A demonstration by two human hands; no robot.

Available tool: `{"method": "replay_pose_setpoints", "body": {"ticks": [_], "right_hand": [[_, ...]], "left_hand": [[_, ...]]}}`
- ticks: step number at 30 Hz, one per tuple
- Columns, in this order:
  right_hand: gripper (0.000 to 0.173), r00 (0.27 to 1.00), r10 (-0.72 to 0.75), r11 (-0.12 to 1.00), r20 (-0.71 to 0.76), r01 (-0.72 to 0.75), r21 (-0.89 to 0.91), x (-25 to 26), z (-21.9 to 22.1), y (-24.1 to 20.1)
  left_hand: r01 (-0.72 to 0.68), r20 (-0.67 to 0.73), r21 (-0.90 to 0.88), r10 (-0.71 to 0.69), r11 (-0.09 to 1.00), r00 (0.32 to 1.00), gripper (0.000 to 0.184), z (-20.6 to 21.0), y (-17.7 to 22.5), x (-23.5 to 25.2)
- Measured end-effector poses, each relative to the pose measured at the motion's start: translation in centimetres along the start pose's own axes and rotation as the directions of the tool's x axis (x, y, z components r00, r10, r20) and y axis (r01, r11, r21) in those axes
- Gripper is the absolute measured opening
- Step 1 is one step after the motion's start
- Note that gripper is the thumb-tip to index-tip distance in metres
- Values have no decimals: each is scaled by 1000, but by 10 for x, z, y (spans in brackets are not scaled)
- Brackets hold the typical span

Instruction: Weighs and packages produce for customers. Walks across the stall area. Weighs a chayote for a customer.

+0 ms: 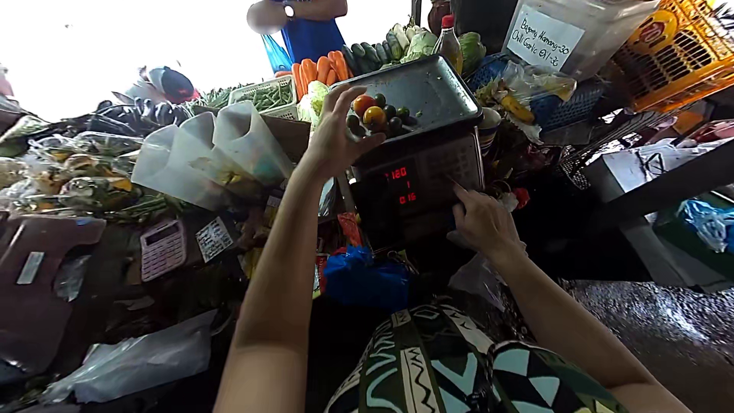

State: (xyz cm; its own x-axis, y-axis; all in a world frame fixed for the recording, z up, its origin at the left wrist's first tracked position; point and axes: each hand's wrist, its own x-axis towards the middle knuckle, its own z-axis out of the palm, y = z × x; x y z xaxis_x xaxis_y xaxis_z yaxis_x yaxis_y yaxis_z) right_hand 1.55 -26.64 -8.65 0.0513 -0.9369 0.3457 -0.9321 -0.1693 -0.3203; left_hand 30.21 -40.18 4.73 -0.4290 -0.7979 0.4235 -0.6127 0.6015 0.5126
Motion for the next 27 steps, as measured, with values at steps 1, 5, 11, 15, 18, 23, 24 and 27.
{"method": "replay_pose_setpoints", "body": {"ticks": [1,5,11,15,18,23,24,27], "right_hand": [[46,1000,1,1000,6,-1,-28,-2,-1,2],[40,1000,1,1000,28,0,-31,-1,-8,-1],[49,999,-2,1000,36,2,22,14,-14,-21],[49,997,-7,998,-76,12,64,8,-5,-26],[49,995,25,998,-98,-19,59,0,0,-26],[48,992,81,996,-95,-76,53,-3,-5,-20],[49,992,84,995,-92,-79,54,-3,-5,-19],[48,993,102,994,-53,-99,52,0,-8,-18]], "left_hand": [[-11,-84,-36,8,999,996,76,1,4,-19],[63,-257,-189,-111,980,960,61,30,14,-123],[177,-345,-362,-308,915,886,36,105,10,-243],[148,-378,-123,-184,981,907,36,79,17,-212],[137,-254,134,-100,981,962,50,36,27,-133],[44,10,297,-49,954,999,68,12,17,3],[50,98,317,-85,947,992,69,11,13,22],[26,289,350,-134,936,948,59,11,0,55]]}}
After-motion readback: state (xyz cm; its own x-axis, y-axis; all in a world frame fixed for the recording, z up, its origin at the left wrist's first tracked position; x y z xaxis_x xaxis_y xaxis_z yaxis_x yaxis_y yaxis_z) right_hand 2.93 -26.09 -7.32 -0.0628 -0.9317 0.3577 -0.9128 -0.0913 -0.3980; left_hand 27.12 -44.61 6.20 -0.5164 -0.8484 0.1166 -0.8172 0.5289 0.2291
